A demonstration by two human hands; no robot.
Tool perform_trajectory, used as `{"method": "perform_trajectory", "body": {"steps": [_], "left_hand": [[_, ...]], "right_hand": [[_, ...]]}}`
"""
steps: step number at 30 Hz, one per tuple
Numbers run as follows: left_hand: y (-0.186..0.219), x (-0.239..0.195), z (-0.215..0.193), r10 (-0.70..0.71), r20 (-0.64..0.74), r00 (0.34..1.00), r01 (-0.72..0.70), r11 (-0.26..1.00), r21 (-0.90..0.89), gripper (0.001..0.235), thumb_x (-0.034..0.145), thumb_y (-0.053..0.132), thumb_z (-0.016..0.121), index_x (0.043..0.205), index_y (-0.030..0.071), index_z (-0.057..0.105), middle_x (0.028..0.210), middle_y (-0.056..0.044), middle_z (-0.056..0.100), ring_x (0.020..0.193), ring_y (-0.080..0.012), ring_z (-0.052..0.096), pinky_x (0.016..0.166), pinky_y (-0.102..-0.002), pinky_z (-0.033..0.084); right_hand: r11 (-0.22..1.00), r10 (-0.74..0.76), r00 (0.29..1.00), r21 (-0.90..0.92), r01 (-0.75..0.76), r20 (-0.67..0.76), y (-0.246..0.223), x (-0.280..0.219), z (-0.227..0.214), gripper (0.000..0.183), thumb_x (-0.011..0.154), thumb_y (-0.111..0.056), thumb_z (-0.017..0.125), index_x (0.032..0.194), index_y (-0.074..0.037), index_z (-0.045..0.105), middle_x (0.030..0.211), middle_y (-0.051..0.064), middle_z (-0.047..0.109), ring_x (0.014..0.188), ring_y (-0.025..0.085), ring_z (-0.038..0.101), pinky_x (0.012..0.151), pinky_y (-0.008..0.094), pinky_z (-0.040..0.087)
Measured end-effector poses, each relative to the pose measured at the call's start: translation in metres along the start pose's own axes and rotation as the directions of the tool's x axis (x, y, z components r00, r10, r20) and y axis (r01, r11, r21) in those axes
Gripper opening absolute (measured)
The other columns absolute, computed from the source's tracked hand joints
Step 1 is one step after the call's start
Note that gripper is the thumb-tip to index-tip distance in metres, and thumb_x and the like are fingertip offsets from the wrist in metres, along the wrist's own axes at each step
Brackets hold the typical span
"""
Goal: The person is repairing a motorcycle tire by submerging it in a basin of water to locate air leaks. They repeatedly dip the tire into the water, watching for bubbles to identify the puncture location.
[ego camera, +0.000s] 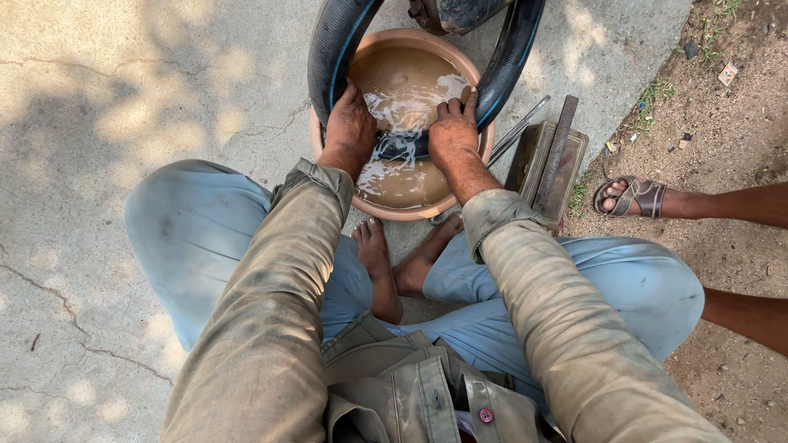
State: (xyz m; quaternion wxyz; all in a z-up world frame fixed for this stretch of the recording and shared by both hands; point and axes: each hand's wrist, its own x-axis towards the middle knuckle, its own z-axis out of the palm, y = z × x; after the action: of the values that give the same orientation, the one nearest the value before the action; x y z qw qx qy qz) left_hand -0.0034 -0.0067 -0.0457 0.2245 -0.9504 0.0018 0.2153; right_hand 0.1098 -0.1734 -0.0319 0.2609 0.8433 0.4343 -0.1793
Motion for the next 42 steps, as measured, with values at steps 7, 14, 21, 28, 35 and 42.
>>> {"method": "perform_trajectory", "body": {"steps": [7,14,21,28,35,42], "left_hand": [[-0.003,-0.006,-0.012,0.024,0.058,0.998,-0.024,1.000,-0.007,0.043,0.101,0.036,0.048,0.131,0.015,0.072,0.144,-0.009,0.063,0.144,-0.0291,0.044,0.122,-0.054,0.008],[0.004,-0.006,-0.013,-0.003,0.052,0.999,0.006,0.998,-0.064,0.052,0.101,0.035,0.045,0.145,0.011,0.058,0.154,-0.012,0.051,0.147,-0.0338,0.036,0.121,-0.059,0.001],[-0.004,-0.026,-0.028,-0.025,0.096,0.995,0.041,0.984,-0.171,0.045,0.107,0.031,0.041,0.143,0.015,0.062,0.150,-0.013,0.058,0.147,-0.0344,0.040,0.126,-0.060,0.002],[-0.015,-0.041,-0.026,-0.240,-0.178,0.954,0.134,0.877,-0.462,0.050,0.098,0.018,0.050,0.145,0.006,0.057,0.122,-0.016,0.068,0.131,-0.0301,0.054,0.129,-0.049,0.003],[-0.022,-0.060,-0.046,-0.337,-0.257,0.906,0.101,0.760,-0.642,0.032,0.088,0.004,0.066,0.120,0.010,0.066,0.119,-0.014,0.067,0.131,-0.0299,0.058,0.135,-0.049,0.008],[-0.024,-0.070,-0.080,-0.343,-0.264,0.902,0.122,0.787,-0.604,0.083,0.071,0.016,0.070,0.148,0.004,0.044,0.151,-0.030,0.042,0.144,-0.0420,0.036,0.120,-0.052,0.008]], "right_hand": [[0.999,0.000,0.990,0.038,0.005,-0.140,0.001,-0.004,0.015,0.035,0.095,-0.014,0.058,0.124,-0.004,0.075,0.129,0.015,0.059,0.136,0.035,0.044,0.124,0.065,0.005],[0.991,0.019,0.972,0.131,0.012,-0.234,0.002,-0.025,0.032,0.042,0.096,-0.016,0.053,0.135,-0.009,0.067,0.144,0.015,0.053,0.147,0.032,0.034,0.125,0.059,0.005],[0.939,-0.060,0.974,0.320,0.129,-0.218,0.025,-0.052,0.014,0.056,0.084,-0.019,0.072,0.139,-0.019,0.065,0.159,0.009,0.044,0.154,0.030,0.027,0.127,0.055,0.011],[0.697,0.343,0.897,0.716,-0.045,-0.278,0.095,-0.082,-0.024,0.025,0.087,-0.033,0.085,0.093,-0.009,0.078,0.154,0.010,0.054,0.153,0.034,0.033,0.128,0.049,0.027],[0.138,0.745,0.629,0.975,0.176,-0.220,0.168,-0.059,0.050,0.053,0.081,-0.009,0.078,0.130,-0.004,0.058,0.158,0.023,0.034,0.142,0.039,0.041,0.113,0.044,0.044],[0.214,0.639,0.769,0.960,-0.179,0.001,0.146,-0.029,0.128,0.040,0.088,-0.021,0.075,0.125,-0.007,0.071,0.127,0.020,0.071,0.117,0.034,0.069,0.104,0.040,0.053]]}}
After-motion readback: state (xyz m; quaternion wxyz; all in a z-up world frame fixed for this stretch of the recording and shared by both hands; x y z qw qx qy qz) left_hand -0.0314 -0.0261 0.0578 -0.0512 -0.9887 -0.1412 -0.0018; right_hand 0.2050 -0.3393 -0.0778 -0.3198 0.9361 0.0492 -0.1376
